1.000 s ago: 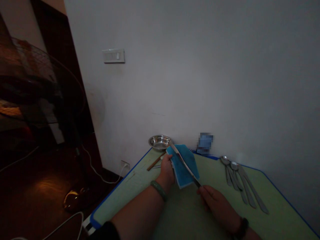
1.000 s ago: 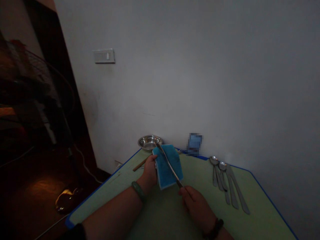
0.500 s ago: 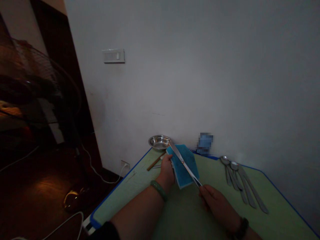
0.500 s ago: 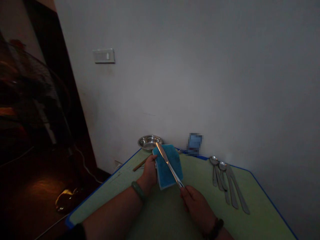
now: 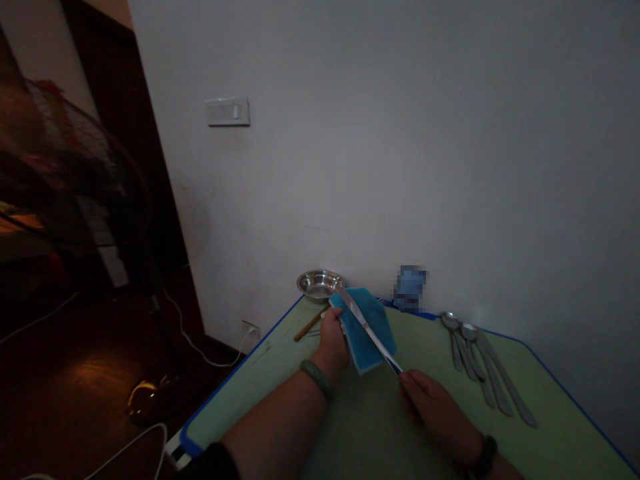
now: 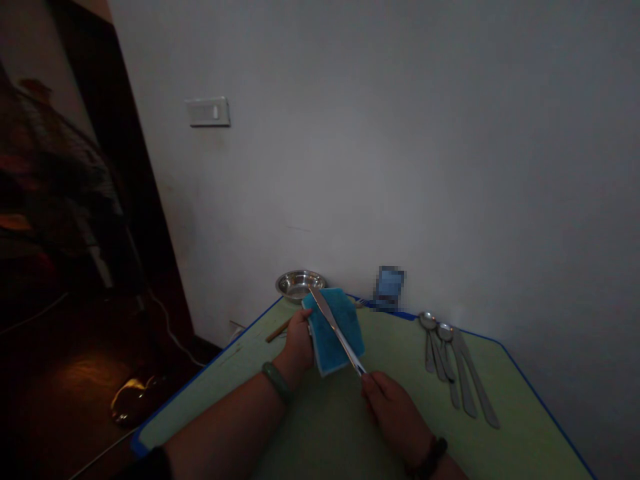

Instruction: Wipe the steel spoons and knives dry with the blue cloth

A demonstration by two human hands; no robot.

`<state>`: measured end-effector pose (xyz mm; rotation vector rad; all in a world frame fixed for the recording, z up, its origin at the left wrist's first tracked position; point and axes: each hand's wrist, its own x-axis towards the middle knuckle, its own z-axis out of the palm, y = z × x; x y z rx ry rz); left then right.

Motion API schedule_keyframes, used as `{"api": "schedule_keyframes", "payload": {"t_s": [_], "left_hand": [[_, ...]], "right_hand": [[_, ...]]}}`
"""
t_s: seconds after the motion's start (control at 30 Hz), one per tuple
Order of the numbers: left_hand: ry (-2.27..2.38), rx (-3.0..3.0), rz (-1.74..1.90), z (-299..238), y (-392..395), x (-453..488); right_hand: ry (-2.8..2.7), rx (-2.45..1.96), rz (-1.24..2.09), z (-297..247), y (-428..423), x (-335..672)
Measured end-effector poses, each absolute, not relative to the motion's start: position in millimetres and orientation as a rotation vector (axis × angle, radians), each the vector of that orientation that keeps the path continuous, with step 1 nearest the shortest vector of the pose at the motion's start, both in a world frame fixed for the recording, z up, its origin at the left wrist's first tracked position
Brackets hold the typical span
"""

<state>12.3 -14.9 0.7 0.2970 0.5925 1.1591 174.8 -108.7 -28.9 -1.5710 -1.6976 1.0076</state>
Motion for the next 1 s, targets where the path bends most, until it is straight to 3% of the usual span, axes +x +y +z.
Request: {"api": "schedule_keyframes", "payload": {"t_s": [1.0], "left_hand": [[0.498, 0.160, 1.313, -3.1, -5.5, 8.2]], "right_hand": [[-1.697, -1.645, 1.026, -23.8, -110.4, 172.8]]}}
